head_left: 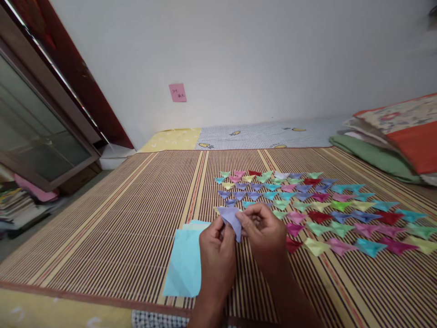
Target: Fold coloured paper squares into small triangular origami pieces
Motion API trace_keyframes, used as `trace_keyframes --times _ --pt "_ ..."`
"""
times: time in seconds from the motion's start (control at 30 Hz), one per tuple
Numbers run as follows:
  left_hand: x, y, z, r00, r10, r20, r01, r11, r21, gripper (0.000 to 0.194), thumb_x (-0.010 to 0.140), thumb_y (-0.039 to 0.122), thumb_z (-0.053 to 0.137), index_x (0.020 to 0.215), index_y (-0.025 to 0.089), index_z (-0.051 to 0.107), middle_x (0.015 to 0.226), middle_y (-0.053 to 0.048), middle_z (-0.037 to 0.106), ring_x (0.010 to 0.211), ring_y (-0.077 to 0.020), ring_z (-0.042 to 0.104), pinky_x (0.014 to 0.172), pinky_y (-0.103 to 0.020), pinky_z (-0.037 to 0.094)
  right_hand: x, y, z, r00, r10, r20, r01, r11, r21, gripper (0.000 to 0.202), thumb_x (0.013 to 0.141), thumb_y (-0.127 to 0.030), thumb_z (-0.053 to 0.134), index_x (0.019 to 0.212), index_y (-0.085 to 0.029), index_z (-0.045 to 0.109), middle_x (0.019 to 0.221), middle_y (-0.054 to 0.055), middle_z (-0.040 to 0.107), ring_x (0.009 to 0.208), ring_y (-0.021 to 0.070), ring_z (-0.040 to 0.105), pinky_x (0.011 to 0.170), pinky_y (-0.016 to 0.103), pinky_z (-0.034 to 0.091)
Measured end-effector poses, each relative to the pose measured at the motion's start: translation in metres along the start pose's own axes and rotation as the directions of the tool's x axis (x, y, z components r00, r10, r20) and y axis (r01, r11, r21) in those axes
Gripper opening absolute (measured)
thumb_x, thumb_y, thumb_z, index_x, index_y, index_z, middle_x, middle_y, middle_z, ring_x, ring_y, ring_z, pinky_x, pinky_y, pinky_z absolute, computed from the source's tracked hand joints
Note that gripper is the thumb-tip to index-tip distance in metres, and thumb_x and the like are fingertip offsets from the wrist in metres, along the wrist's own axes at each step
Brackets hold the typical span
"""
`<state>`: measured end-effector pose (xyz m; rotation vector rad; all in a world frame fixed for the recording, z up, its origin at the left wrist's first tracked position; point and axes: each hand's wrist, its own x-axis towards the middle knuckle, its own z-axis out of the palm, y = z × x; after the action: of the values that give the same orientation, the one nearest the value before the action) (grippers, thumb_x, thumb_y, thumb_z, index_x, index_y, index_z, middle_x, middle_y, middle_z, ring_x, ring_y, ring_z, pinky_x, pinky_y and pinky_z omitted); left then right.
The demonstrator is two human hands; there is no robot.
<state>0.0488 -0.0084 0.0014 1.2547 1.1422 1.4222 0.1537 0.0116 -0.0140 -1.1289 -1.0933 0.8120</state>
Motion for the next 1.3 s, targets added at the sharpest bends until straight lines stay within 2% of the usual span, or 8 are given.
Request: trace_keyframes --times 0.17,0.27,0.37,0.47,0.77,0.93,1.1,1.3 --pt "-0.001 -0.006 -0.007 0.976 0.141 -0.163 -0.107 0.973 0.204 0.016 0.092 0.023 0.063 0.079 0.021 0.072 0.067 0.001 0.067 0.064 -0.017 0.059 0.06 -0.024 0.045 -0.006 -0.022 0.002 0.944 -0.282 0.171 0.315 0.925 -0.213 0.012 0.082 -0.025 0.072 0.094 -0.024 0.071 0.09 0.003 0.071 0.085 0.0222 0.067 0.078 0.035 0.054" --pt "0.0 -0.011 -0.007 0.949 0.248 -0.196 -0.19 0.943 0.275 0.015 0.088 0.017 0.066 0.092 0.023 0.079 0.084 -0.003 0.077 0.079 -0.0217 0.069 0.074 -0.029 0.054 -0.01 -0.022 0.005 0.928 -0.331 0.174 0.366 0.897 -0.249 0.015 0.087 -0.02 0.065 0.101 -0.023 0.069 0.094 0.004 0.072 0.088 0.0221 0.068 0.079 0.035 0.055" --pt "-0.001 -0.013 -0.003 0.929 0.305 -0.209 -0.252 0.936 0.245 0.037 0.087 0.011 0.066 0.117 0.028 0.079 0.115 -0.006 0.08 0.105 -0.0262 0.073 0.095 -0.037 0.056 -0.013 -0.017 0.006 0.921 -0.373 0.114 0.39 0.864 -0.319 0.019 0.09 -0.015 0.055 0.102 -0.022 0.068 0.092 0.005 0.072 0.085 0.0213 0.069 0.077 0.034 0.055" --pt "-0.004 -0.012 0.001 0.923 0.326 -0.204 -0.276 0.931 0.239 0.044 0.086 0.008 0.064 0.122 0.03 0.078 0.117 -0.005 0.08 0.109 -0.0259 0.074 0.096 -0.038 0.058 -0.013 -0.014 0.005 0.908 -0.413 0.062 0.408 0.845 -0.346 0.021 0.088 -0.012 0.056 0.102 -0.023 0.067 0.09 0.004 0.073 0.083 0.0209 0.069 0.074 0.032 0.055" --pt "-0.006 -0.007 0.005 0.965 0.18 -0.191 -0.166 0.982 0.085 0.031 0.091 0.015 0.061 0.108 0.03 0.082 0.113 -0.003 0.08 0.107 -0.0227 0.073 0.096 -0.036 0.057 -0.008 -0.02 0.0 0.895 -0.446 0.009 0.43 0.857 -0.282 0.025 0.088 -0.007 0.05 0.092 -0.024 0.068 0.083 0.001 0.069 0.078 0.0185 0.068 0.07 0.028 0.053" --pt "-0.001 -0.005 -0.001 0.967 0.109 -0.228 -0.113 0.994 -0.003 0.022 0.087 0.016 0.065 0.096 0.025 0.083 0.1 -0.004 0.081 0.096 -0.0213 0.074 0.089 -0.032 0.058 -0.003 -0.018 -0.007 0.894 -0.426 0.138 0.447 0.872 -0.201 0.026 0.09 -0.007 0.049 0.093 -0.023 0.07 0.09 0.002 0.07 0.088 0.0186 0.069 0.078 0.03 0.054" --pt "0.003 -0.001 -0.009 0.964 0.185 -0.19 -0.183 0.983 0.032 0.029 0.083 0.011 0.059 0.096 0.022 0.082 0.101 -0.006 0.08 0.098 -0.0216 0.074 0.087 -0.031 0.058 0.001 -0.018 -0.016 0.867 -0.414 0.277 0.465 0.873 -0.151 0.024 0.094 -0.016 0.053 0.106 -0.022 0.073 0.104 0.006 0.072 0.102 0.0223 0.069 0.087 0.036 0.056" --pt "0.004 -0.003 -0.005 0.982 0.088 -0.166 -0.094 0.995 -0.028 0.019 0.083 0.02 0.071 0.1 0.02 0.081 0.104 -0.008 0.079 0.095 -0.0216 0.073 0.084 -0.031 0.058 -0.002 -0.01 -0.011 0.887 -0.436 0.154 0.463 0.843 -0.275 0.013 0.093 -0.015 0.062 0.1 -0.022 0.071 0.094 0.003 0.073 0.089 0.0197 0.07 0.081 0.034 0.055"
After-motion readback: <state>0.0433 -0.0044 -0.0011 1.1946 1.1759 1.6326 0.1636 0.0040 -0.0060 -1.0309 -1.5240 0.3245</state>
